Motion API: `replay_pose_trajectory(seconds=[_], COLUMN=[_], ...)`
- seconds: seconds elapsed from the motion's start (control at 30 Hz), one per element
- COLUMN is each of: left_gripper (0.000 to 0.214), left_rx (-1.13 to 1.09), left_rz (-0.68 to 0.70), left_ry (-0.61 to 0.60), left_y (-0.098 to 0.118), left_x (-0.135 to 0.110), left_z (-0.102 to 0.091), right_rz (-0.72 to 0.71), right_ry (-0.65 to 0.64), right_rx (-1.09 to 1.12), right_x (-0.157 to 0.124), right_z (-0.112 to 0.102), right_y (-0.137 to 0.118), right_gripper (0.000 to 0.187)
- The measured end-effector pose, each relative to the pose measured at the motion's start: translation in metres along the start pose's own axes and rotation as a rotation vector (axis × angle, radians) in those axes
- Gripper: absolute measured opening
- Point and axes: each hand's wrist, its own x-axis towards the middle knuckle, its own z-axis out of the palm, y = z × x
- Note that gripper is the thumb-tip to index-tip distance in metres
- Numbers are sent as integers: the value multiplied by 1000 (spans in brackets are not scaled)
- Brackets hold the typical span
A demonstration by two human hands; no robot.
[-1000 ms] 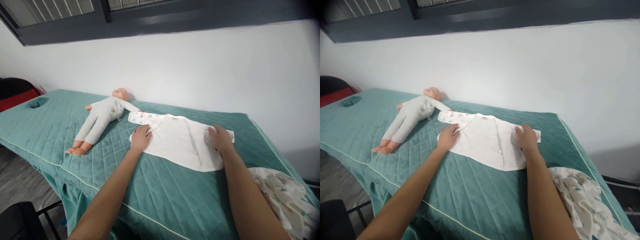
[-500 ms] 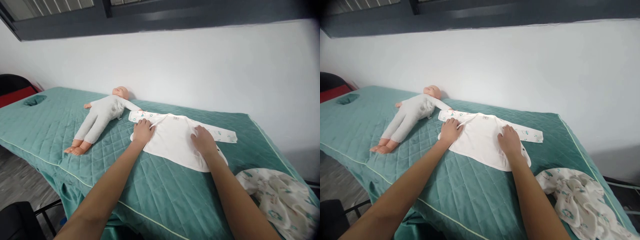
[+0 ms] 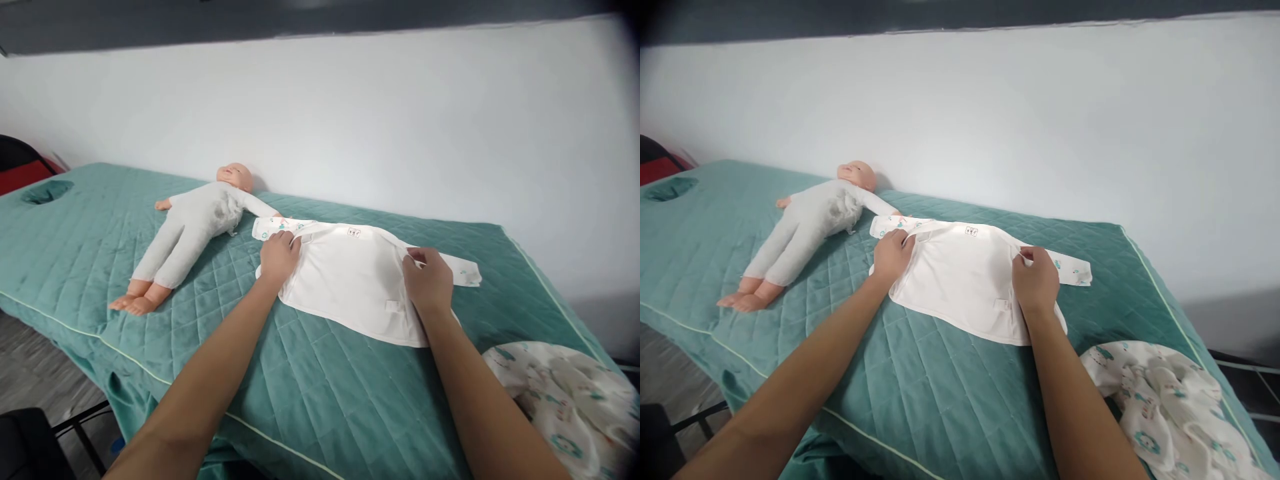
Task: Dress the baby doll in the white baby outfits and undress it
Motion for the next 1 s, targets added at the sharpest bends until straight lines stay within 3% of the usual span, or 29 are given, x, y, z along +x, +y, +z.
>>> replay_pose_trajectory(seconds=[0.2, 0.37, 0.83, 1.0], left_gripper=[38, 34, 13, 12], left_rx=[-154, -182, -190, -206], left_rz=[-92, -82, -52, -10], left_ry=[39, 33, -56, -55], left_y=[-2, -3, 4, 5], left_x=[0, -1, -2, -4], left_z=[-3, -4, -9, -10], right_rz=[199, 234, 189, 99], right_ry=[89, 123, 11, 6], right_rx=[226, 278, 271, 268], right_x=[6, 6, 3, 1], right_z=[-5, -9, -6, -3], right_y=[-2, -6, -3, -3], right_gripper=[12, 12, 28, 29])
